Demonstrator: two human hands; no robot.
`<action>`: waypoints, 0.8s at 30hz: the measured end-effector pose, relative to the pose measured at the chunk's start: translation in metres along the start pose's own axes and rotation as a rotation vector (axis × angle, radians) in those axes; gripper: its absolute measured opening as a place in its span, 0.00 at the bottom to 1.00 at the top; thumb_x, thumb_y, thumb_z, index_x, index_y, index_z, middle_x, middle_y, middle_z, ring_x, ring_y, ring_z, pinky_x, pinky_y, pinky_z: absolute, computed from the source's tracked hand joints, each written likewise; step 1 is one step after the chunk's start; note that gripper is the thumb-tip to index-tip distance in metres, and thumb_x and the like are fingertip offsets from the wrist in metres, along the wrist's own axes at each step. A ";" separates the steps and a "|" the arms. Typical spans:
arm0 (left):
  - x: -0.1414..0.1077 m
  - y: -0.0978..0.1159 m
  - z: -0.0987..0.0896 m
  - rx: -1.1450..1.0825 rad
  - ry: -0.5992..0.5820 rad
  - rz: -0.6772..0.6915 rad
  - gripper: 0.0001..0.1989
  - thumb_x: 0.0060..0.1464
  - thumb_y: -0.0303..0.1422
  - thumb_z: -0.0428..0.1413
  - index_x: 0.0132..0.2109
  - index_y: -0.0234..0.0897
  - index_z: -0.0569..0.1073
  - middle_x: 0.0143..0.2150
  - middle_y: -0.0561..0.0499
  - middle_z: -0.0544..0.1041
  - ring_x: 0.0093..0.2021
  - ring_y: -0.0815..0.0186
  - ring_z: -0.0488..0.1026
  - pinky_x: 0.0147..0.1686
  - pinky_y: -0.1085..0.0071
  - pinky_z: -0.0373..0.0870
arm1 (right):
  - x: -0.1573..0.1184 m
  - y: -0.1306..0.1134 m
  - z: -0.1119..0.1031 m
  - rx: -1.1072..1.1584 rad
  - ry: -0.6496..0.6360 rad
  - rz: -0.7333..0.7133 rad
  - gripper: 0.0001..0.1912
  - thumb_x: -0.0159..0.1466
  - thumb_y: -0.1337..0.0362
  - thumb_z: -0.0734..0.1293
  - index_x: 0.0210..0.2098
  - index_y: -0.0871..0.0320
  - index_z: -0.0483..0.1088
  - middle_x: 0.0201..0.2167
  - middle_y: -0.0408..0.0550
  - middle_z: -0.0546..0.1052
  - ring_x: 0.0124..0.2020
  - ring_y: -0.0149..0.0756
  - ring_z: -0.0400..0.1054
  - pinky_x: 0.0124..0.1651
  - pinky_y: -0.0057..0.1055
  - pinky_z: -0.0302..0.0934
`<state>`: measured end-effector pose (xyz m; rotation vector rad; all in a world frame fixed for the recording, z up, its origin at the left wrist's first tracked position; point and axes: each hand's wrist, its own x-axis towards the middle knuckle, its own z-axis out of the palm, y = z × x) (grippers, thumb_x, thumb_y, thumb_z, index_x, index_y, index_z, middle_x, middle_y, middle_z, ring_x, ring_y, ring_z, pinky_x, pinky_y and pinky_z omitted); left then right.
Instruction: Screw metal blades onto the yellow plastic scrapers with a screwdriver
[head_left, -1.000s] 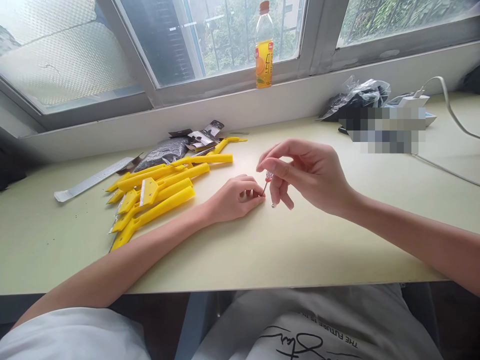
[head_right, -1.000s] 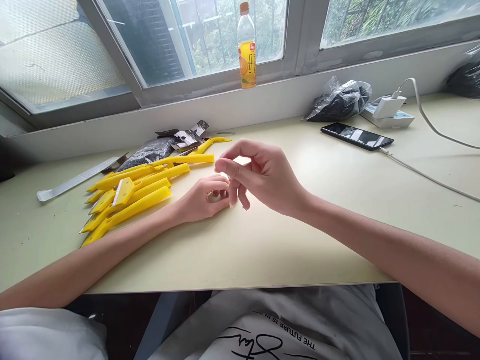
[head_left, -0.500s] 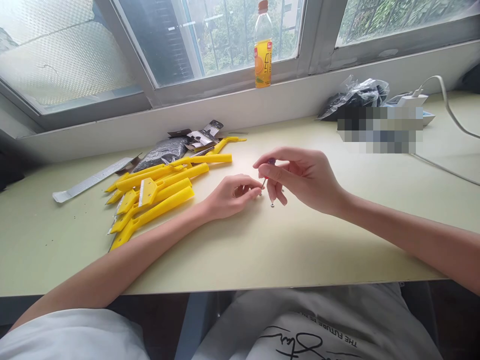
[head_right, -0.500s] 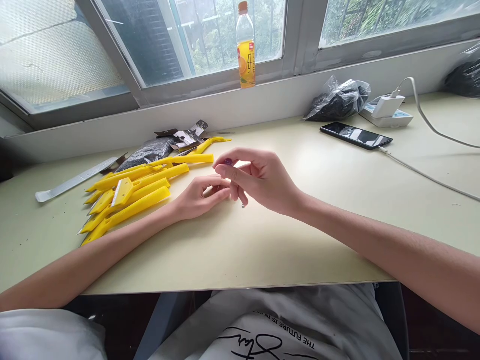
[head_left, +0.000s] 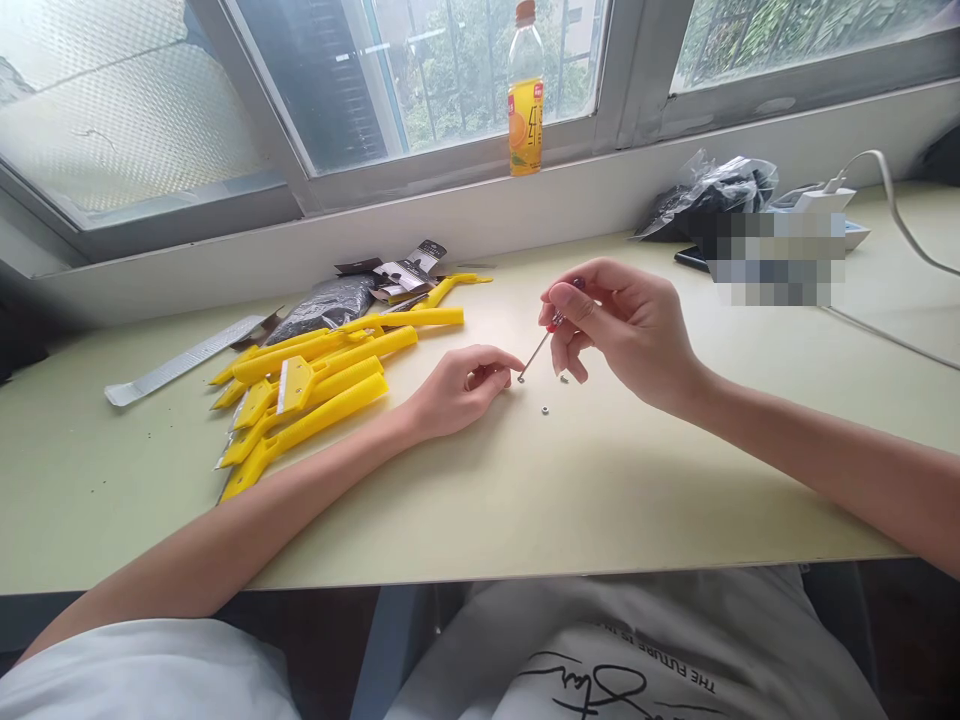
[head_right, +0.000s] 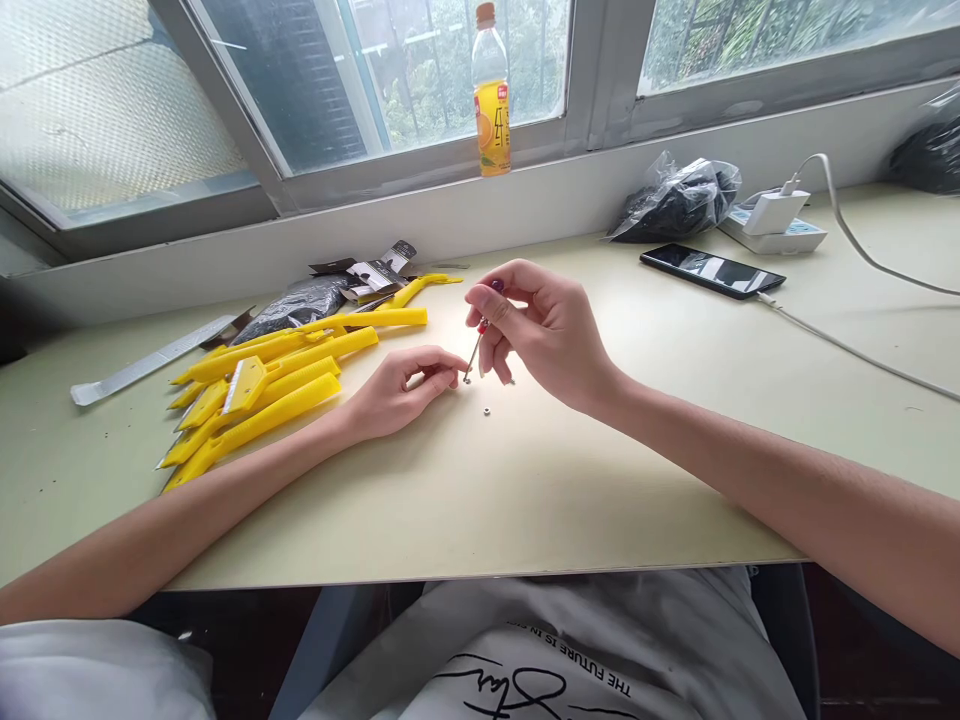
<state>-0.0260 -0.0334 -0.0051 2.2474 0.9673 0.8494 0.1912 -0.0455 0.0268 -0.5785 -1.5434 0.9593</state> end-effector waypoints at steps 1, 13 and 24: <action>0.000 0.001 0.000 0.008 -0.002 0.002 0.12 0.63 0.29 0.53 0.48 0.34 0.79 0.39 0.46 0.79 0.37 0.66 0.73 0.36 0.70 0.67 | 0.001 0.000 -0.001 0.004 0.009 0.001 0.18 0.62 0.47 0.73 0.33 0.56 0.71 0.30 0.46 0.76 0.19 0.30 0.70 0.15 0.29 0.64; -0.001 0.001 0.001 0.011 -0.051 0.064 0.11 0.60 0.33 0.60 0.48 0.36 0.80 0.37 0.48 0.77 0.32 0.69 0.66 0.32 0.72 0.65 | 0.003 0.000 -0.003 0.052 0.030 0.001 0.18 0.61 0.47 0.73 0.32 0.55 0.71 0.30 0.47 0.76 0.20 0.31 0.70 0.14 0.30 0.61; 0.002 -0.001 0.000 0.051 -0.037 0.047 0.07 0.59 0.33 0.62 0.43 0.37 0.81 0.36 0.49 0.77 0.32 0.69 0.67 0.35 0.70 0.68 | 0.002 0.000 -0.002 0.066 0.010 0.006 0.18 0.62 0.47 0.74 0.32 0.56 0.70 0.30 0.47 0.76 0.19 0.31 0.71 0.14 0.30 0.61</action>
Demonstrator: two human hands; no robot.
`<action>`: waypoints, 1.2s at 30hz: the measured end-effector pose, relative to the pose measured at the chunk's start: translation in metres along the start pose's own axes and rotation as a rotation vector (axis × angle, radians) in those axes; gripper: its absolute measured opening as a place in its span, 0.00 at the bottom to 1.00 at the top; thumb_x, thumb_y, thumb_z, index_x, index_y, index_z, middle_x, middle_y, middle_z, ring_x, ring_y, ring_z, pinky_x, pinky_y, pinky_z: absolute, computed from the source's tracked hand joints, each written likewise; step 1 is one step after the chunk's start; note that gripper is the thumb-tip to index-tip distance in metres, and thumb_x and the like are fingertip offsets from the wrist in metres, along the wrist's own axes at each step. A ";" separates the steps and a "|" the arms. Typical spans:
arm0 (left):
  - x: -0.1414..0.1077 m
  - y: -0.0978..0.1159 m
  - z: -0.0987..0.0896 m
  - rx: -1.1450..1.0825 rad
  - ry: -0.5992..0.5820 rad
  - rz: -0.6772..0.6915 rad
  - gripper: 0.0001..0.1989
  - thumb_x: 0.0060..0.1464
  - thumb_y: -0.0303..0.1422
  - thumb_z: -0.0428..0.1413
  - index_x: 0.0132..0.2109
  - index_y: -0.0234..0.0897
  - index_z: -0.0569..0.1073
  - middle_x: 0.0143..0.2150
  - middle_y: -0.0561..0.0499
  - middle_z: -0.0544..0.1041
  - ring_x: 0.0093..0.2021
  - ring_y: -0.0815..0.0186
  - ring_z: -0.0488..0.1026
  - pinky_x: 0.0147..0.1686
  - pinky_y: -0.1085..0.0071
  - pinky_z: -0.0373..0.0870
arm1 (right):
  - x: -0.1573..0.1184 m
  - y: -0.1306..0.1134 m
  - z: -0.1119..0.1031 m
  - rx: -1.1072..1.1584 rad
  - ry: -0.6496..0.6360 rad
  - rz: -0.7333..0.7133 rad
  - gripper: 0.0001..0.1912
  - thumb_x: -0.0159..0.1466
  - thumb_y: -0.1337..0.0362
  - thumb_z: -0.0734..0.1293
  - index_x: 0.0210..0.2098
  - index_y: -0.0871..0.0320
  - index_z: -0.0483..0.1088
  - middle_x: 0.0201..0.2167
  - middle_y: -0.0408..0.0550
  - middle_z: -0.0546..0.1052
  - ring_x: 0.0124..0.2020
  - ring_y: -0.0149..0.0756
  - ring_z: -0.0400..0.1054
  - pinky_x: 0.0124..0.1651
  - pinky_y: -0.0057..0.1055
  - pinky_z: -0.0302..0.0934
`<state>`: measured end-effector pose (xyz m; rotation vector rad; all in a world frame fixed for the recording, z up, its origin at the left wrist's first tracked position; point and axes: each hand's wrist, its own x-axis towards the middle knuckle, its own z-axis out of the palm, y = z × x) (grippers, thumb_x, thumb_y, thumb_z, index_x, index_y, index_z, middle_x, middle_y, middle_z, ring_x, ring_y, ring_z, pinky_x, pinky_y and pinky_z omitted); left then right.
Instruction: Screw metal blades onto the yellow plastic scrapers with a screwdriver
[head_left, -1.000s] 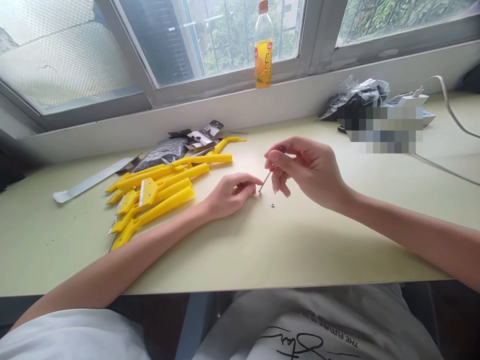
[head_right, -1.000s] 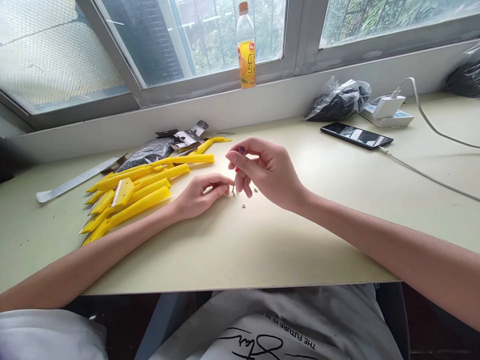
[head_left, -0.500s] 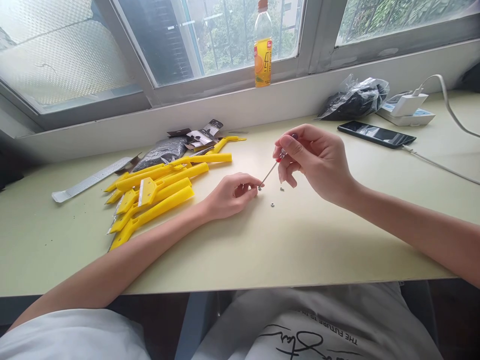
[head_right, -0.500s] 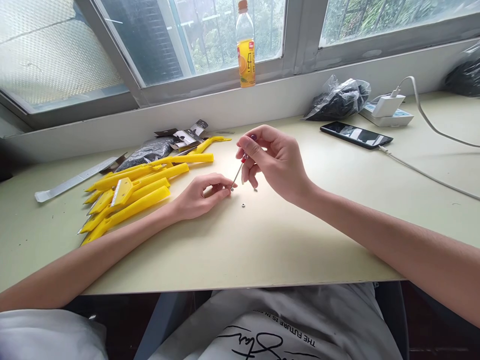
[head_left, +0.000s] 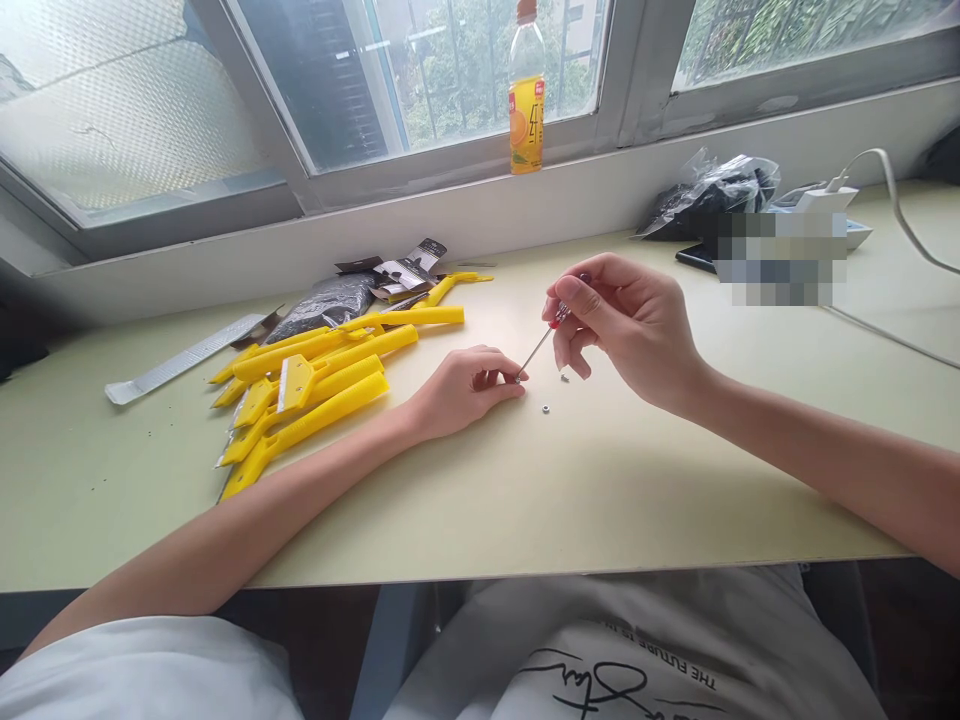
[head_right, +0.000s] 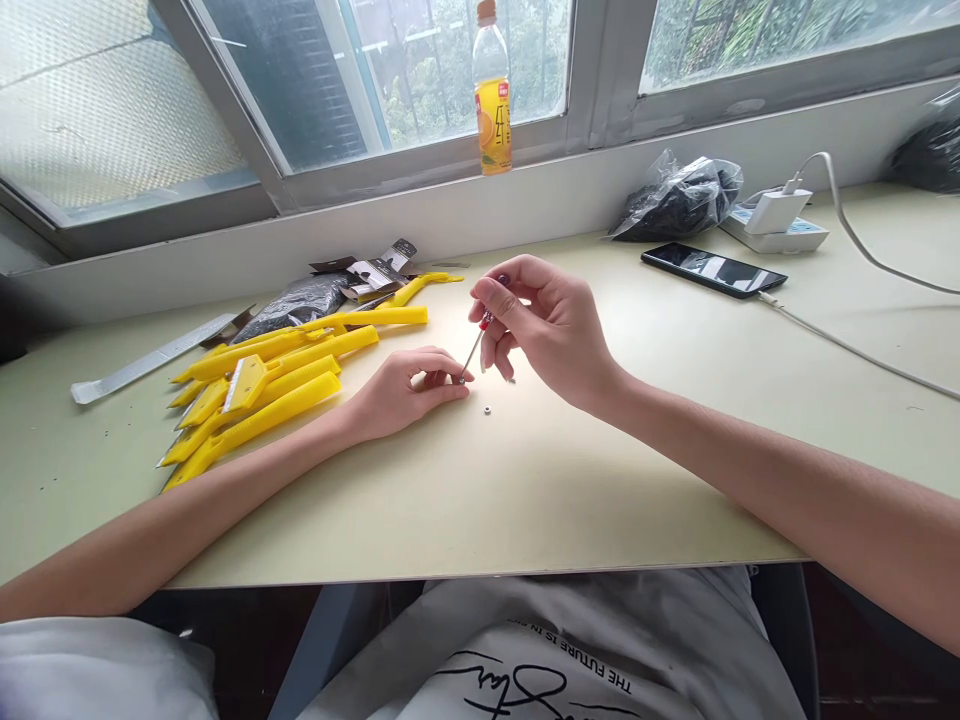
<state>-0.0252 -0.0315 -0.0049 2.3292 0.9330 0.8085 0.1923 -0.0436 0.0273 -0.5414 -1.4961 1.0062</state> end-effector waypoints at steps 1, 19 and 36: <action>0.000 0.000 0.000 0.003 0.004 0.001 0.07 0.59 0.33 0.62 0.43 0.37 0.81 0.36 0.50 0.77 0.31 0.69 0.67 0.35 0.70 0.68 | 0.000 0.000 0.000 -0.001 -0.004 -0.001 0.18 0.62 0.48 0.74 0.32 0.56 0.70 0.30 0.47 0.76 0.19 0.31 0.71 0.15 0.30 0.61; 0.000 0.002 0.001 -0.003 0.033 -0.007 0.05 0.59 0.33 0.62 0.40 0.36 0.81 0.35 0.50 0.77 0.31 0.69 0.68 0.34 0.71 0.67 | -0.005 -0.004 0.002 -0.027 -0.003 -0.021 0.18 0.62 0.48 0.73 0.33 0.55 0.69 0.30 0.48 0.78 0.19 0.33 0.71 0.14 0.31 0.62; 0.000 0.002 0.000 -0.008 0.032 -0.006 0.04 0.58 0.31 0.62 0.39 0.36 0.80 0.35 0.50 0.78 0.31 0.69 0.68 0.34 0.71 0.67 | -0.006 -0.001 0.002 -0.040 -0.001 -0.023 0.18 0.62 0.48 0.73 0.32 0.55 0.69 0.29 0.47 0.77 0.18 0.32 0.70 0.13 0.31 0.60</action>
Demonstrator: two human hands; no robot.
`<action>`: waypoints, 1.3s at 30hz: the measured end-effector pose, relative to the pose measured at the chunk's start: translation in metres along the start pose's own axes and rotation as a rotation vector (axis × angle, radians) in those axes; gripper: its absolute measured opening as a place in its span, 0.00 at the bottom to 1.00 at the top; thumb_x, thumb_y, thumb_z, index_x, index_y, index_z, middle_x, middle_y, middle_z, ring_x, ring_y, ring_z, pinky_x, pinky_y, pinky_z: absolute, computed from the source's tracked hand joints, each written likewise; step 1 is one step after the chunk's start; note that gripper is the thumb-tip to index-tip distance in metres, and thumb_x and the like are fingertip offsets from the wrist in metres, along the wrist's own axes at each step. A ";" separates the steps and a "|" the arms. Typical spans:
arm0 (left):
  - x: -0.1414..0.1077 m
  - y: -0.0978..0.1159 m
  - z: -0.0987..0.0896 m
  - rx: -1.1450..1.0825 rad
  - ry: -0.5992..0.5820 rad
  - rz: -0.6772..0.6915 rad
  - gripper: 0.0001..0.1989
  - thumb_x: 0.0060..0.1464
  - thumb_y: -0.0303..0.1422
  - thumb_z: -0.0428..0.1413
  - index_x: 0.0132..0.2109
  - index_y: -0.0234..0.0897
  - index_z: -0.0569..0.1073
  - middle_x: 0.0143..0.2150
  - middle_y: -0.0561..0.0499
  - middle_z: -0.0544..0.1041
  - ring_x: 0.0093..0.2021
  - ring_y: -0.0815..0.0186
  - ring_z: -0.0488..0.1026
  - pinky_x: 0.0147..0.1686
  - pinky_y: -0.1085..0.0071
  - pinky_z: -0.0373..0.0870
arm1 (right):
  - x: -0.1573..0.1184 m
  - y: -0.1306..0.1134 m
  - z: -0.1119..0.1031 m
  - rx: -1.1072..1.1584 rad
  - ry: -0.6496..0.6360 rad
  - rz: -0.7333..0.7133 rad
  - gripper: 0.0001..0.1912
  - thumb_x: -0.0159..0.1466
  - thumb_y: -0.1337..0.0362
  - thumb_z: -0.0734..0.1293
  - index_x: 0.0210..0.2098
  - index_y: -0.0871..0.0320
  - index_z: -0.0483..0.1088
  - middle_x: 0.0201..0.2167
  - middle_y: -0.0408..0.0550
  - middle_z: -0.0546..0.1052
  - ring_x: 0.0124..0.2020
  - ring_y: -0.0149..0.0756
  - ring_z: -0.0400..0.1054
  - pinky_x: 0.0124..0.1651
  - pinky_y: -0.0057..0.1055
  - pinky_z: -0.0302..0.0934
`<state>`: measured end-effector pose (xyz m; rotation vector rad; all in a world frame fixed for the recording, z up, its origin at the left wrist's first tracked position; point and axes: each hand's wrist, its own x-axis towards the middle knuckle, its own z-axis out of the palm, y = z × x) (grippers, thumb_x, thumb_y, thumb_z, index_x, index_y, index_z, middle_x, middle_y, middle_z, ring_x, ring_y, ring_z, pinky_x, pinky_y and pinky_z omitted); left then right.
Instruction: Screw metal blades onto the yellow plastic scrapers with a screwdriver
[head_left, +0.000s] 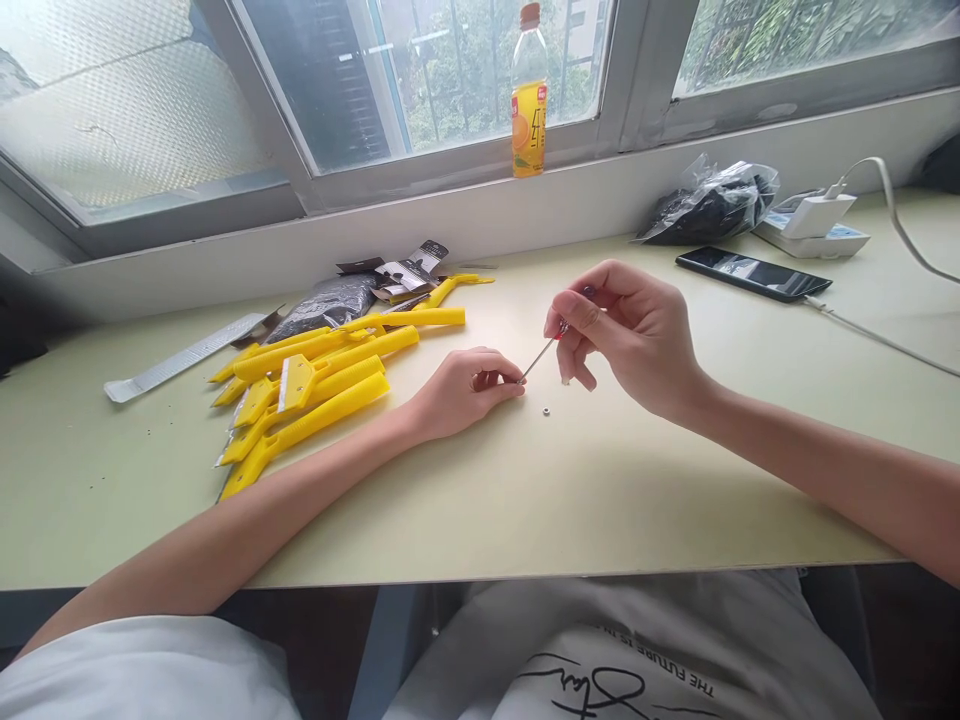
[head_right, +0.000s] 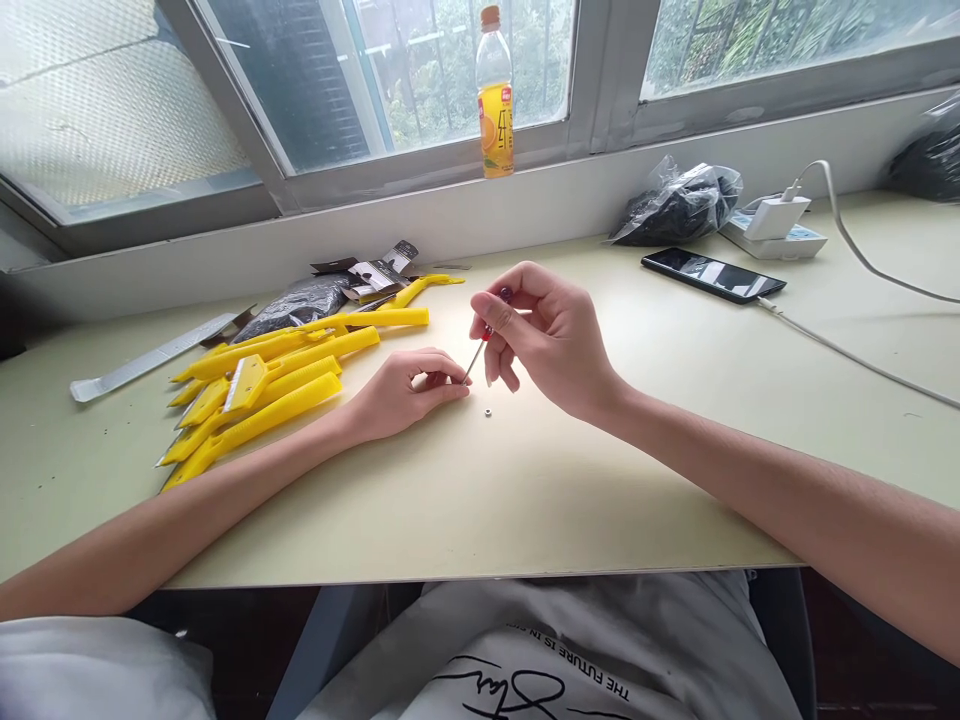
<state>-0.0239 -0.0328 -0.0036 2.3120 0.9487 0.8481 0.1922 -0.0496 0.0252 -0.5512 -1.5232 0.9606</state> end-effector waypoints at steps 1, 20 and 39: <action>0.000 0.000 0.000 -0.001 0.000 -0.001 0.04 0.58 0.31 0.62 0.39 0.36 0.80 0.35 0.50 0.78 0.31 0.69 0.68 0.34 0.71 0.67 | 0.000 0.000 0.000 -0.001 0.001 -0.001 0.18 0.62 0.48 0.73 0.32 0.55 0.69 0.28 0.47 0.77 0.18 0.32 0.70 0.13 0.31 0.60; 0.001 -0.002 0.000 -0.015 0.012 -0.018 0.02 0.57 0.29 0.63 0.38 0.36 0.81 0.35 0.51 0.78 0.33 0.68 0.69 0.36 0.70 0.67 | 0.000 0.000 0.000 -0.010 -0.001 -0.006 0.17 0.63 0.48 0.73 0.38 0.56 0.72 0.30 0.46 0.78 0.19 0.31 0.71 0.15 0.29 0.64; 0.000 -0.005 0.000 -0.028 0.049 -0.063 0.03 0.56 0.31 0.64 0.37 0.36 0.81 0.35 0.51 0.79 0.33 0.68 0.69 0.37 0.69 0.67 | -0.001 -0.006 -0.001 -0.010 -0.020 0.019 0.17 0.66 0.49 0.70 0.43 0.56 0.76 0.33 0.50 0.82 0.24 0.36 0.77 0.24 0.35 0.76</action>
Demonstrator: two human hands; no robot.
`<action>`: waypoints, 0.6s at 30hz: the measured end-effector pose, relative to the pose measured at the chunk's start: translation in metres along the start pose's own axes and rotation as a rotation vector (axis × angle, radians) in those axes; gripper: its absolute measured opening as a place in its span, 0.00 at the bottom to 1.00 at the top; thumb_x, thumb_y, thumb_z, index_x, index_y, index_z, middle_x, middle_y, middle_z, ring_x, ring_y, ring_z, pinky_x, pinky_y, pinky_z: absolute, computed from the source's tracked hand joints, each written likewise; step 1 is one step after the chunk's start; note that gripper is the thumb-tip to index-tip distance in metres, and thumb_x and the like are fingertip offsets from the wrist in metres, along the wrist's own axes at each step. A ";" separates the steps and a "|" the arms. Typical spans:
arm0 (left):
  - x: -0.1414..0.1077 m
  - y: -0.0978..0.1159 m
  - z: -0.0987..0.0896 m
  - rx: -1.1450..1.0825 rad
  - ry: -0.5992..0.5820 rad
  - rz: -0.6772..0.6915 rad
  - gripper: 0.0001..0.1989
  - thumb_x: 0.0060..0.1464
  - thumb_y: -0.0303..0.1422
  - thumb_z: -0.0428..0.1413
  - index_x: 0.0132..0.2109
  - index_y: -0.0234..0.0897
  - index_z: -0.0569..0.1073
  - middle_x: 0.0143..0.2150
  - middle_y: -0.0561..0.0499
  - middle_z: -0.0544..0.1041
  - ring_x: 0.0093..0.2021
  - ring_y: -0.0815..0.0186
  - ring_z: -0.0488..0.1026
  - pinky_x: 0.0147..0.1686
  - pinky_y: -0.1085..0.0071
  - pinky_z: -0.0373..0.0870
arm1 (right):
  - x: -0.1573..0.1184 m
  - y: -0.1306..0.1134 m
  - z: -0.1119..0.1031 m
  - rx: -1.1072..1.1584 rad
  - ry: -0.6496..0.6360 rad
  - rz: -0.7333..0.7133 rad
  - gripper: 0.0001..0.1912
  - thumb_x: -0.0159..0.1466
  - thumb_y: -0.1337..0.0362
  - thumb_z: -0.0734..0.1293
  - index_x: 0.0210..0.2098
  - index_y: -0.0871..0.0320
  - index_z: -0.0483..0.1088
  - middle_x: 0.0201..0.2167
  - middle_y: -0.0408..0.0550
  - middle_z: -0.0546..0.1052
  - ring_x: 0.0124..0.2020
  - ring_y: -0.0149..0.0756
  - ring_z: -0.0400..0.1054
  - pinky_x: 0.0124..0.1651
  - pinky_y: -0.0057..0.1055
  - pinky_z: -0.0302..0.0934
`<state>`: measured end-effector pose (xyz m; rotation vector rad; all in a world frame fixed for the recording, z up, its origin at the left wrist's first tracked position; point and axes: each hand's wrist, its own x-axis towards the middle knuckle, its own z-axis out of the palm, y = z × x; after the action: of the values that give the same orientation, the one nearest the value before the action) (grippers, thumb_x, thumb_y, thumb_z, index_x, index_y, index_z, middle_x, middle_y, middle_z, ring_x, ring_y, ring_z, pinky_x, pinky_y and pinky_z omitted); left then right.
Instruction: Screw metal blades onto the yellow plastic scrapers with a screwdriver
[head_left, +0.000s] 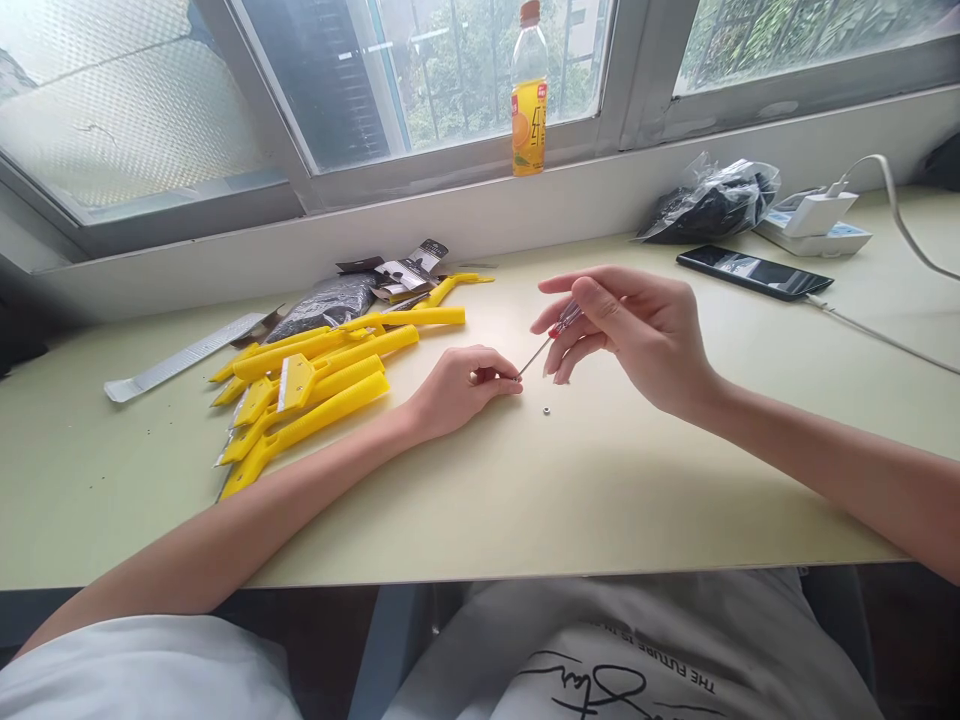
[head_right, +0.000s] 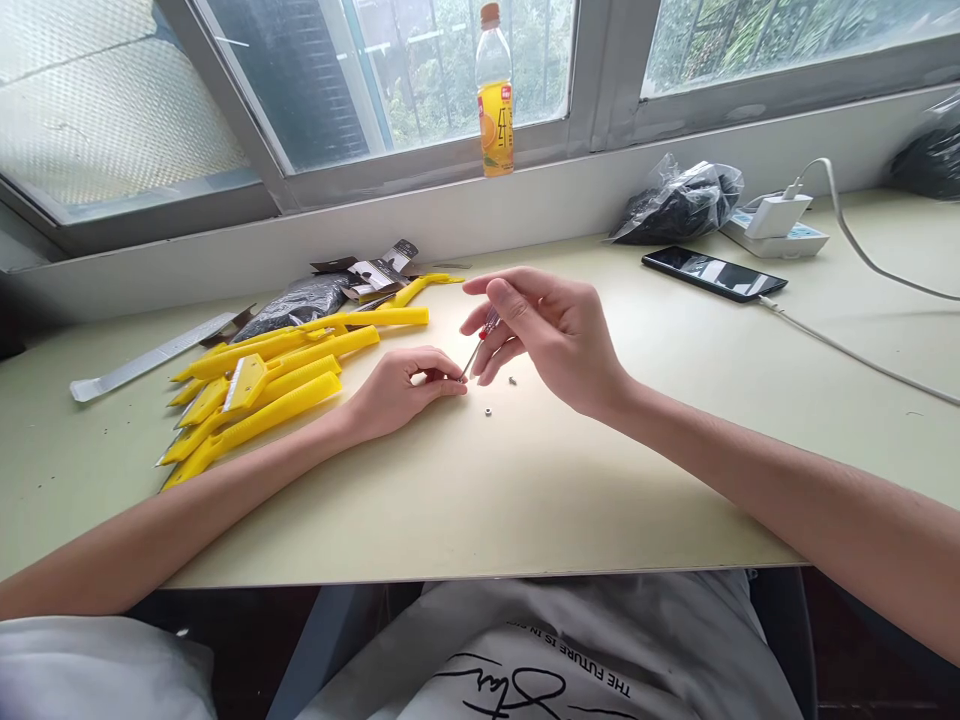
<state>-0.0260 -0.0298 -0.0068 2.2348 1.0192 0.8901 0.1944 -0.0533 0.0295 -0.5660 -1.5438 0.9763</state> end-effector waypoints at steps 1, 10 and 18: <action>0.000 0.000 0.000 0.000 0.002 0.000 0.03 0.56 0.31 0.64 0.37 0.37 0.81 0.35 0.51 0.79 0.33 0.68 0.69 0.37 0.69 0.67 | 0.000 -0.001 0.000 -0.006 -0.004 0.001 0.16 0.66 0.49 0.70 0.42 0.56 0.77 0.35 0.51 0.82 0.25 0.37 0.78 0.25 0.36 0.77; 0.000 0.000 0.000 0.010 0.013 -0.020 0.03 0.55 0.32 0.64 0.37 0.37 0.81 0.35 0.51 0.80 0.32 0.68 0.69 0.37 0.69 0.67 | -0.001 0.000 0.001 -0.063 0.057 -0.030 0.16 0.61 0.51 0.75 0.37 0.58 0.79 0.33 0.50 0.82 0.26 0.38 0.78 0.28 0.37 0.79; 0.000 0.000 0.000 0.007 0.010 -0.043 0.04 0.56 0.32 0.64 0.37 0.37 0.82 0.36 0.51 0.81 0.33 0.67 0.69 0.38 0.68 0.67 | -0.002 -0.003 0.003 -0.009 -0.053 0.015 0.18 0.61 0.47 0.74 0.36 0.56 0.73 0.35 0.49 0.81 0.29 0.38 0.79 0.31 0.38 0.80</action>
<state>-0.0262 -0.0299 -0.0069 2.2084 1.0720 0.8808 0.1922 -0.0578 0.0308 -0.5628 -1.5936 1.0035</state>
